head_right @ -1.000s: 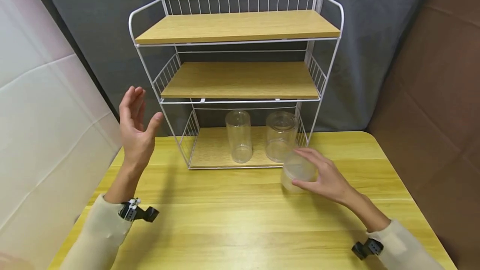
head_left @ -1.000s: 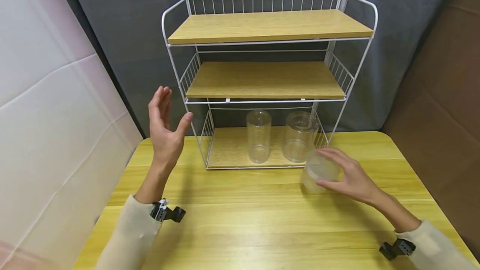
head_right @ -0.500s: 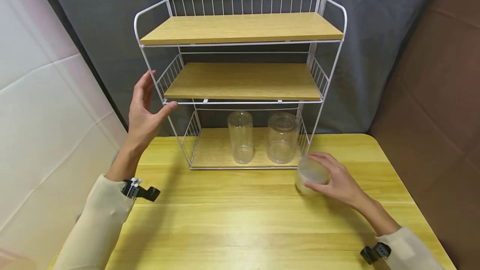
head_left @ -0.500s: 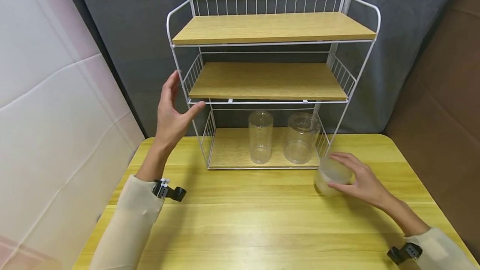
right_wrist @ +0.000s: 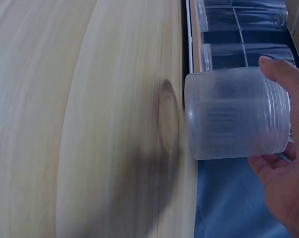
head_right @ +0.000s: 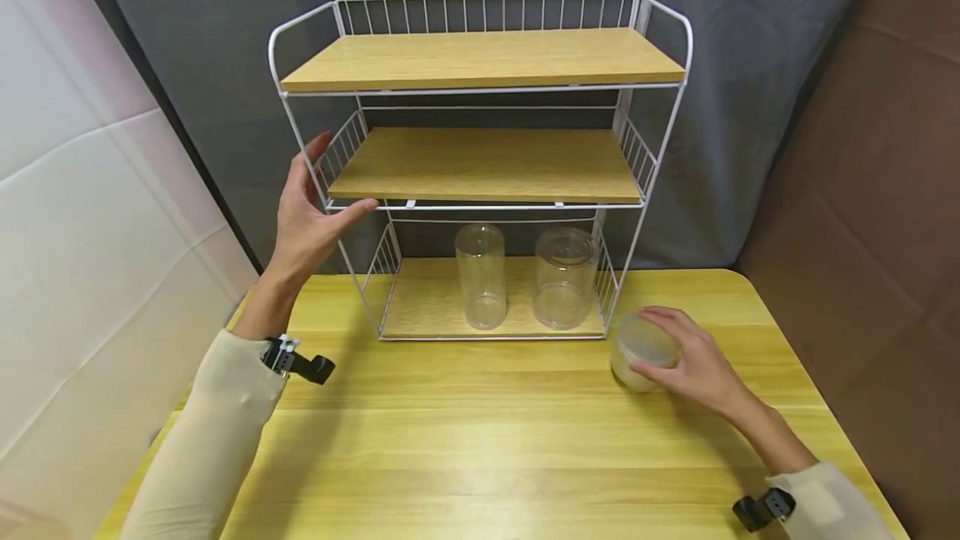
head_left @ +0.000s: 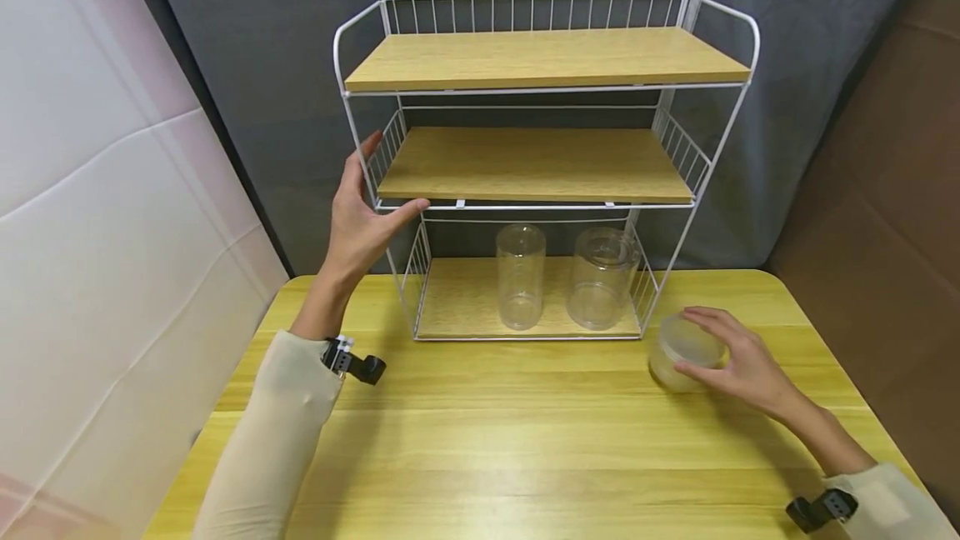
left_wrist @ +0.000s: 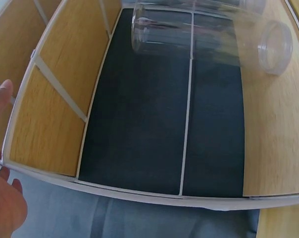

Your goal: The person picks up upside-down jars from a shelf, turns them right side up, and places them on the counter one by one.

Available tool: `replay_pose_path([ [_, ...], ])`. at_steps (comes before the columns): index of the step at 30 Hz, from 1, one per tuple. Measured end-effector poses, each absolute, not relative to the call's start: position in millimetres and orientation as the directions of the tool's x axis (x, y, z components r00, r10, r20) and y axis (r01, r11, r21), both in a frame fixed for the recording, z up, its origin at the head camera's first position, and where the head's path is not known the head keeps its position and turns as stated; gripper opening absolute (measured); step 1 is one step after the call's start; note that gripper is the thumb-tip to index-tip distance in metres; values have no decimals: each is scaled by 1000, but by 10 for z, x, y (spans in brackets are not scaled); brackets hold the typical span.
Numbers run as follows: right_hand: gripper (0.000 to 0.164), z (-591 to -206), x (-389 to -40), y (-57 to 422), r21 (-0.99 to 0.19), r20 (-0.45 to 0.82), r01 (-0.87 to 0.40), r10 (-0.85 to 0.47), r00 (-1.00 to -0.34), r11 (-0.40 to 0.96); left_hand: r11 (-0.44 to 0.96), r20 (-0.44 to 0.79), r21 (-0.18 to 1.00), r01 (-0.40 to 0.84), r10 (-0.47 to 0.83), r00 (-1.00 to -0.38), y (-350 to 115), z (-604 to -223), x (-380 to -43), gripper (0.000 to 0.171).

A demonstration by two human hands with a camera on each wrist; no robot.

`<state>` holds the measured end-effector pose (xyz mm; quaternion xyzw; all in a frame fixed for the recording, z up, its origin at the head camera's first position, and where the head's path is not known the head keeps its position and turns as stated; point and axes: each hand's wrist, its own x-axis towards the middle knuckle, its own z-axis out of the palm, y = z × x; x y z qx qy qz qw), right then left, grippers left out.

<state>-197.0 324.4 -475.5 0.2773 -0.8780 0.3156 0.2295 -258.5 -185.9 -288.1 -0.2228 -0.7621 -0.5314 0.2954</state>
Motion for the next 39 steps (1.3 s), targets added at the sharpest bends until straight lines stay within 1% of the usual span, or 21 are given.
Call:
replay_pose_path([
  [8, 81, -4787, -1955, 3335, -417, 564, -601, -325, -759, 682, 347, 688, 675, 651, 25, -726, -1842, -2877, -2626, 96],
  [18, 82, -4806, -1960, 3387, -407, 553, -593, -330, -765, 695, 297, 694, 683, 667, 21, -719, -1878, -2927, -2702, 85],
  [22, 82, -4825, -1960, 3394, -401, 544, -597, -344, -766, 695, 269, 691, 694, 668, 13, -723, -1883, -2958, -2730, 86],
  [30, 78, -4851, -1953, 3393, -395, 494, -563, -349, -796, 726, 215, 685, 711, 669, -1, -728, -1880, -3002, -2744, 89],
  [35, 82, -4772, -1956, 3331, -381, 532, -585, -347, -772, 716, 192, 696, 705, 682, -6, -718, -1871, -3005, -2754, 92],
  [39, 84, -4631, -1941, 3195, -355, 593, -636, -360, -720, 685, 183, 707, 696, 694, -8, -707, -1863, -3008, -2760, 95],
])
